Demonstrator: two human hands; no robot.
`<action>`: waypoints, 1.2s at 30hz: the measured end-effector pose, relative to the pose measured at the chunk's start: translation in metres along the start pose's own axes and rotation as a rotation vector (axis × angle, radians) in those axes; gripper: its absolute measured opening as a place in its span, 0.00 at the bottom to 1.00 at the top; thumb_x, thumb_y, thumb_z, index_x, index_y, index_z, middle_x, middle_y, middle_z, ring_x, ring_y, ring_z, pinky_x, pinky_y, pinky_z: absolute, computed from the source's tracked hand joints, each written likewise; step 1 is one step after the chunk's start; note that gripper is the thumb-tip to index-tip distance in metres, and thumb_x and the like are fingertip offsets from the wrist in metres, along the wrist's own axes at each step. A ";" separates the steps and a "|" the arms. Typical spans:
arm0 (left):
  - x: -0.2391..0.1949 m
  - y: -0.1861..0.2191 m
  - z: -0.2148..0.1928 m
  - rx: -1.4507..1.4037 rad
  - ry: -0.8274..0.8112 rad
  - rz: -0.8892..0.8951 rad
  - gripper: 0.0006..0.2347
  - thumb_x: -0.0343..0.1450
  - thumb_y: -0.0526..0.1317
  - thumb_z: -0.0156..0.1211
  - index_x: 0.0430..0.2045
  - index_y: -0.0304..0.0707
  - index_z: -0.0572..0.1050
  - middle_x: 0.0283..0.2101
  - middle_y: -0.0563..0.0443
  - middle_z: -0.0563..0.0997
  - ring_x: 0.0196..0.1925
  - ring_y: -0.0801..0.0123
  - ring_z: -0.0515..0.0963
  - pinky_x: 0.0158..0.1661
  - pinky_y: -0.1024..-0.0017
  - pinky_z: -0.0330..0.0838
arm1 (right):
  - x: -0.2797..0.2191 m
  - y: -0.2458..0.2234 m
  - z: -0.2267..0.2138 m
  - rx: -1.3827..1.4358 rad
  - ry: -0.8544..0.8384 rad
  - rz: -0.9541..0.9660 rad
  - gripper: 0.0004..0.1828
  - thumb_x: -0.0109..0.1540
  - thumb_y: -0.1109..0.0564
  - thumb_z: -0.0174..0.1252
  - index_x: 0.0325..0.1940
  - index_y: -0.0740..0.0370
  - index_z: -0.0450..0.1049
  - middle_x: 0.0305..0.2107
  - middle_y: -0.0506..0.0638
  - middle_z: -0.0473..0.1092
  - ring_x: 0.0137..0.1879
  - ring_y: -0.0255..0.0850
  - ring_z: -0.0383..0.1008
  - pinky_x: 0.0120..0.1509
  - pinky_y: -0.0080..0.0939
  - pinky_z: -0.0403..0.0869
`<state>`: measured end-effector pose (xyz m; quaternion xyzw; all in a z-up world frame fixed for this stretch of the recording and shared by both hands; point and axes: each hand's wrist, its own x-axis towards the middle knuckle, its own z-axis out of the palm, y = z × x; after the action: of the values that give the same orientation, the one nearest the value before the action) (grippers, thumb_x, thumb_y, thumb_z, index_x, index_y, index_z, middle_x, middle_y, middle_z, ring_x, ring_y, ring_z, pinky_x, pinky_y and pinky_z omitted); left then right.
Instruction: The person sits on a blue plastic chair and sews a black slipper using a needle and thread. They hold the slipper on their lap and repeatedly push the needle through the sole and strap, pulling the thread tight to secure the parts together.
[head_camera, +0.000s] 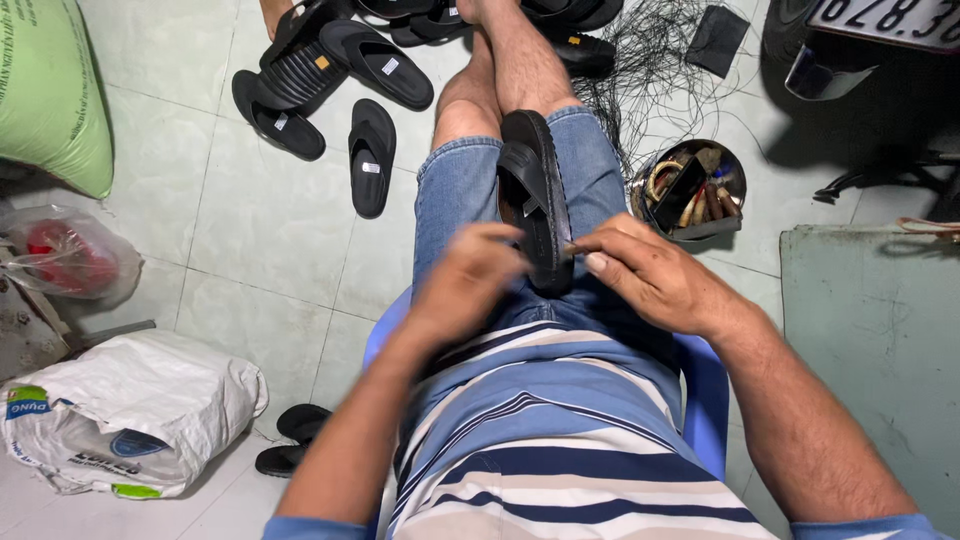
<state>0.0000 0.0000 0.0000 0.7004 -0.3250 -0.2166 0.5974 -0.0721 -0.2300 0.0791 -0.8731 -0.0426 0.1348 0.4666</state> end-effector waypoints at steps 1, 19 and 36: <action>-0.004 0.003 -0.023 0.002 -0.001 0.001 0.04 0.68 0.36 0.52 0.25 0.44 0.76 0.38 0.51 0.75 0.55 0.54 0.71 0.54 0.62 0.62 | -0.001 0.002 -0.001 0.001 0.001 -0.001 0.13 0.63 0.53 0.46 0.46 0.59 0.71 0.35 0.60 0.69 0.42 0.57 0.71 0.45 0.52 0.69; -0.010 0.009 0.058 0.394 0.123 -0.171 0.04 0.64 0.42 0.60 0.29 0.53 0.75 0.27 0.57 0.77 0.33 0.62 0.79 0.33 0.66 0.73 | -0.007 0.022 0.009 -0.331 -0.055 0.133 0.14 0.55 0.52 0.52 0.43 0.37 0.75 0.34 0.39 0.71 0.38 0.48 0.74 0.39 0.50 0.73; -0.002 -0.016 0.074 0.196 0.210 -0.129 0.03 0.61 0.37 0.62 0.25 0.45 0.78 0.26 0.51 0.79 0.33 0.59 0.79 0.32 0.68 0.74 | 0.002 0.034 0.031 -0.646 -0.044 0.217 0.08 0.53 0.45 0.52 0.35 0.37 0.75 0.31 0.35 0.69 0.38 0.40 0.74 0.38 0.41 0.75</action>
<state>-0.0495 -0.0490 -0.0301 0.7936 -0.2346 -0.1475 0.5416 -0.0806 -0.2236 0.0346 -0.9721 0.0001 0.1819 0.1479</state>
